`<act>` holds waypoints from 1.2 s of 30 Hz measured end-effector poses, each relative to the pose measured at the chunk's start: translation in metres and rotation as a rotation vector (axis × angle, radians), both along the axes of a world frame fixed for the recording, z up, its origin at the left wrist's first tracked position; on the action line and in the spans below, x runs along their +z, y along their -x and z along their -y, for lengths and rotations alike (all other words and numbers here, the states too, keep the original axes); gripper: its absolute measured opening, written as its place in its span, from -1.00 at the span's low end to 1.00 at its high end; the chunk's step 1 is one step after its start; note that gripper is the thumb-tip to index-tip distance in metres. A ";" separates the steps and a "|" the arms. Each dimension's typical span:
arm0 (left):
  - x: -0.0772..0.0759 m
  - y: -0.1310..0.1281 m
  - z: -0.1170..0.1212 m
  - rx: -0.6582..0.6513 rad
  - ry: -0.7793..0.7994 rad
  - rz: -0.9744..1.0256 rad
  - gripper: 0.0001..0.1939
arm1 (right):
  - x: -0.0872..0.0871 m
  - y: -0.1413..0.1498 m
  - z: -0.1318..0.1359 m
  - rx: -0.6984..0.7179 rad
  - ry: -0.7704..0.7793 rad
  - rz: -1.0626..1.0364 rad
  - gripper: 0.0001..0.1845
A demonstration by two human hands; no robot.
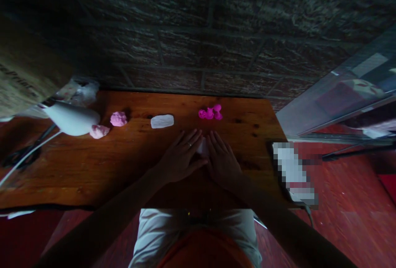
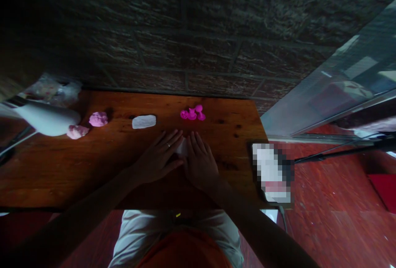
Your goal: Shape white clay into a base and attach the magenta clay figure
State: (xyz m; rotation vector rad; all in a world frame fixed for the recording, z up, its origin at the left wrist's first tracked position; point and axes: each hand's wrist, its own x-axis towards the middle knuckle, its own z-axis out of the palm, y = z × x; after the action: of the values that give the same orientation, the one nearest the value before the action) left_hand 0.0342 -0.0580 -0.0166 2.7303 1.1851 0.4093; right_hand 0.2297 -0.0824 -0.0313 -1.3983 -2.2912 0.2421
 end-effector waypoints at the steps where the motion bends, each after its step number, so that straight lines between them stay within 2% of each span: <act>1: -0.001 0.003 -0.001 0.007 -0.004 0.029 -0.29 | 0.001 -0.003 -0.002 -0.026 -0.008 -0.044 -0.39; 4: -0.003 0.011 -0.004 0.088 -0.036 0.121 -0.38 | 0.005 -0.015 -0.010 -0.107 -0.037 -0.171 -0.51; 7: -0.005 0.015 -0.009 0.145 -0.055 0.139 -0.43 | 0.012 -0.023 -0.018 -0.132 -0.028 -0.181 -0.64; 16: -0.010 -0.002 -0.008 0.010 -0.034 0.003 -0.48 | 0.025 -0.007 -0.035 -0.040 0.106 -0.096 -0.81; 18: -0.011 -0.002 -0.008 0.012 -0.014 0.032 -0.48 | 0.029 -0.006 -0.041 -0.035 0.165 -0.089 -0.85; 21: -0.009 0.003 -0.010 0.077 0.048 0.192 -0.41 | 0.034 -0.006 -0.049 -0.006 0.314 -0.180 -0.87; 23: -0.004 0.006 -0.013 0.148 0.123 0.335 -0.41 | 0.035 -0.007 -0.053 0.024 0.433 -0.333 -0.86; 25: 0.001 0.008 -0.015 0.218 0.251 0.478 -0.50 | 0.033 -0.009 -0.054 0.034 0.525 -0.510 -0.82; 28: 0.007 0.009 -0.018 0.325 0.525 0.707 -0.59 | 0.027 -0.011 -0.053 -0.009 0.585 -0.669 -0.74; 31: 0.010 0.010 -0.021 0.410 0.764 0.882 -0.53 | 0.025 -0.014 -0.052 -0.050 0.656 -0.789 -0.63; 33: 0.012 0.010 -0.022 0.436 0.848 0.916 -0.55 | 0.026 -0.015 -0.051 -0.075 0.709 -0.893 -0.58; 36: 0.015 0.010 -0.023 0.474 0.879 0.937 -0.63 | 0.028 -0.014 -0.050 -0.096 0.746 -0.980 -0.58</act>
State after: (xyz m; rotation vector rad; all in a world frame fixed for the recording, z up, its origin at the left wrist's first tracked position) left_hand 0.0247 -0.0353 -0.0015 1.2467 1.2456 0.8314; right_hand 0.2435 -0.0322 -0.0031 -1.2380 -1.3247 1.4847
